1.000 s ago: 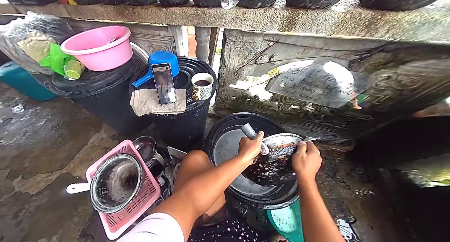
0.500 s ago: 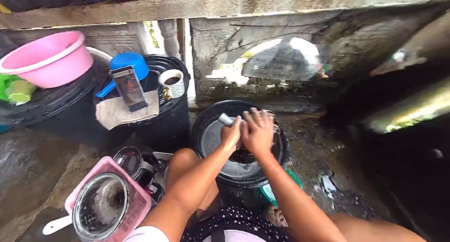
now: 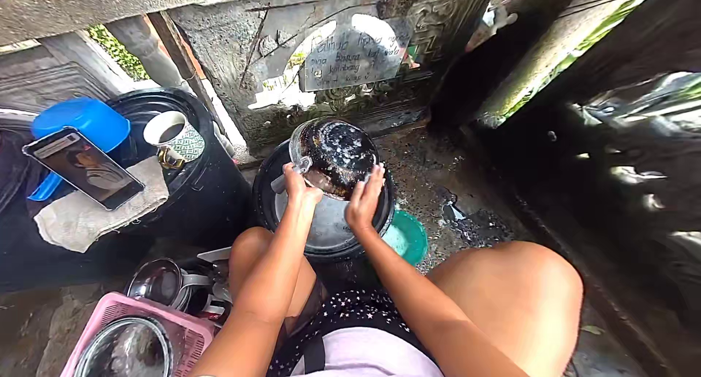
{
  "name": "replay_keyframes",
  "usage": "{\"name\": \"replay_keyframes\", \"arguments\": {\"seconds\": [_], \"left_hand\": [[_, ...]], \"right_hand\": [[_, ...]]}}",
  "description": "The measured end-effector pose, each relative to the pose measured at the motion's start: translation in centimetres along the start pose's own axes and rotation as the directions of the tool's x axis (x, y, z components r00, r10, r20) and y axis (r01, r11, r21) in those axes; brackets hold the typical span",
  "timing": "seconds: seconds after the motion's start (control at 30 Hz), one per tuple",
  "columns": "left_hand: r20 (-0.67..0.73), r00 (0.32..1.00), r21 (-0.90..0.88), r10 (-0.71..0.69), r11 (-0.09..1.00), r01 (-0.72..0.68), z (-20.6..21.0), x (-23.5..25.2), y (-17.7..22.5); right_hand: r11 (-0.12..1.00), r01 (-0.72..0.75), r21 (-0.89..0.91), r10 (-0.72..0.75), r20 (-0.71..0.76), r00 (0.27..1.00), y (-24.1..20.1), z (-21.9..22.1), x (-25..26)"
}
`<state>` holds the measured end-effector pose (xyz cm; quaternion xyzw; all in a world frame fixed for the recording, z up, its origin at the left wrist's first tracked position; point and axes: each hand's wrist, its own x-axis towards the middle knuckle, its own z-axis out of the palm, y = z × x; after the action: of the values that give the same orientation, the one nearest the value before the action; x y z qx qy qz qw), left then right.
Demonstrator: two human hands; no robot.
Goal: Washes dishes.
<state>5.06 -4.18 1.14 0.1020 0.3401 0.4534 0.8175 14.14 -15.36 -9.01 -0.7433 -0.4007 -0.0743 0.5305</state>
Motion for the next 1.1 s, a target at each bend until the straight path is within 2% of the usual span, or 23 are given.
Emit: {"name": "replay_keyframes", "arguments": {"seconds": [0.07,0.13,0.17,0.27,0.3,0.33,0.4,0.43,0.47,0.53,0.6,0.63,0.67,0.7,0.73,0.77,0.8,0.87,0.93,0.97,1.0,1.03,1.1], "left_hand": [[-0.002,1.000,0.008,0.008,1.000,-0.008,0.2,0.0,-0.9],[0.008,1.000,0.106,0.019,0.994,-0.020,0.2,-0.2,-1.4],[0.031,0.999,0.161,0.014,0.987,-0.019,0.2,-0.3,-1.6],[0.046,0.999,0.254,-0.018,0.967,0.006,0.2,-0.9,-2.3],[0.009,1.000,0.239,-0.025,0.971,0.022,0.3,-1.0,-2.5],[-0.032,0.999,0.214,-0.026,0.976,0.032,0.3,-0.8,-2.4],[-0.091,0.995,0.144,-0.046,0.988,0.058,0.1,-0.1,-1.8],[-0.089,0.995,0.107,-0.051,0.992,0.061,0.0,0.1,-1.5],[-0.082,0.996,0.094,-0.038,0.995,0.046,0.0,0.0,-1.3],[-0.074,0.997,0.143,0.018,0.990,-0.007,0.1,-0.3,-1.1],[-0.101,0.993,0.270,0.061,0.962,-0.032,-0.1,-0.8,-1.3],[-0.114,0.990,0.339,0.079,0.940,-0.036,-0.3,-1.3,-1.4],[-0.123,0.988,0.400,0.090,0.916,-0.034,-0.5,-1.8,-1.6],[-0.127,0.987,0.461,0.100,0.887,-0.031,-0.8,-2.3,-1.9],[-0.121,0.986,0.525,0.114,0.850,-0.034,-1.0,-2.8,-2.3],[-0.100,0.987,0.588,0.125,0.807,-0.043,-1.2,-3.2,-2.7],[-0.071,0.988,0.647,0.137,0.761,-0.059,-1.2,-3.5,-3.2],[-0.002,0.987,0.755,0.162,0.647,-0.105,-1.3,-4.0,-3.8],[0.064,0.979,0.852,0.196,0.500,-0.156,-1.5,-4.5,-4.0],[0.102,0.975,0.890,0.199,0.420,-0.179,-1.8,-4.9,-4.0],[0.150,0.969,0.917,0.194,0.340,-0.210,-1.9,-5.4,-3.9],[0.207,0.961,0.929,0.185,0.272,-0.252,-2.0,-6.0,-3.7],[0.328,0.930,0.918,0.165,0.175,-0.355,-2.1,-7.1,-3.3]], "right_hand": [[0.932,0.332,-0.145,-0.317,0.119,0.941,-2.3,1.0,0.5],[0.857,0.463,-0.227,-0.384,0.318,0.867,-4.2,1.4,3.5],[0.860,0.441,-0.258,-0.317,0.407,0.857,-4.9,1.4,5.6],[0.889,0.230,-0.396,-0.009,0.487,0.873,-6.7,1.2,9.7],[0.875,0.249,-0.415,-0.003,0.510,0.860,-7.4,0.8,9.3],[0.867,0.319,-0.382,-0.080,0.525,0.847,-7.5,0.3,8.0],[0.831,0.499,-0.248,-0.350,0.464,0.814,-5.3,-0.8,4.8],[0.828,0.536,-0.166,-0.453,0.366,0.813,-3.3,-1.3,3.3],[0.851,0.517,-0.088,-0.484,0.248,0.839,-1.1,-1.9,2.1],[0.942,0.333,0.029,-0.334,0.063,0.940,3.3,-2.8,1.6],[0.974,-0.023,0.226,0.017,0.025,1.000,5.9,-4.1,3.8],[0.916,-0.241,0.321,0.226,0.085,0.970,6.5,-4.9,5.6],[0.831,-0.435,0.347,0.397,0.179,0.900,6.7,-5.9,7.6],[0.775,-0.551,0.310,0.491,0.254,0.834,6.7,-6.6,9.3],[0.779,-0.580,0.237,0.515,0.286,0.808,6.5,-6.9,10.6],[0.840,-0.523,0.146,0.469,0.290,0.834,5.9,-7.0,11.5],[0.920,-0.387,0.061,0.355,0.290,0.889,5.0,-6.8,11.9],[0.997,0.018,-0.070,0.007,0.336,0.942,2.0,-5.9,11.2],[0.925,0.363,-0.111,-0.290,0.411,0.864,-0.4,-4.9,9.5],[0.884,0.455,-0.102,-0.365,0.456,0.812,-1.0,-4.8,9.0],[0.874,0.480,-0.077,-0.391,0.476,0.788,-1.1,-5.1,8.9],[0.906,0.419,-0.054,-0.346,0.476,0.809,-1.0,-5.6,9.2],[0.994,0.101,-0.051,-0.069,0.437,0.897,-0.5,-6.9,10.2]]}}
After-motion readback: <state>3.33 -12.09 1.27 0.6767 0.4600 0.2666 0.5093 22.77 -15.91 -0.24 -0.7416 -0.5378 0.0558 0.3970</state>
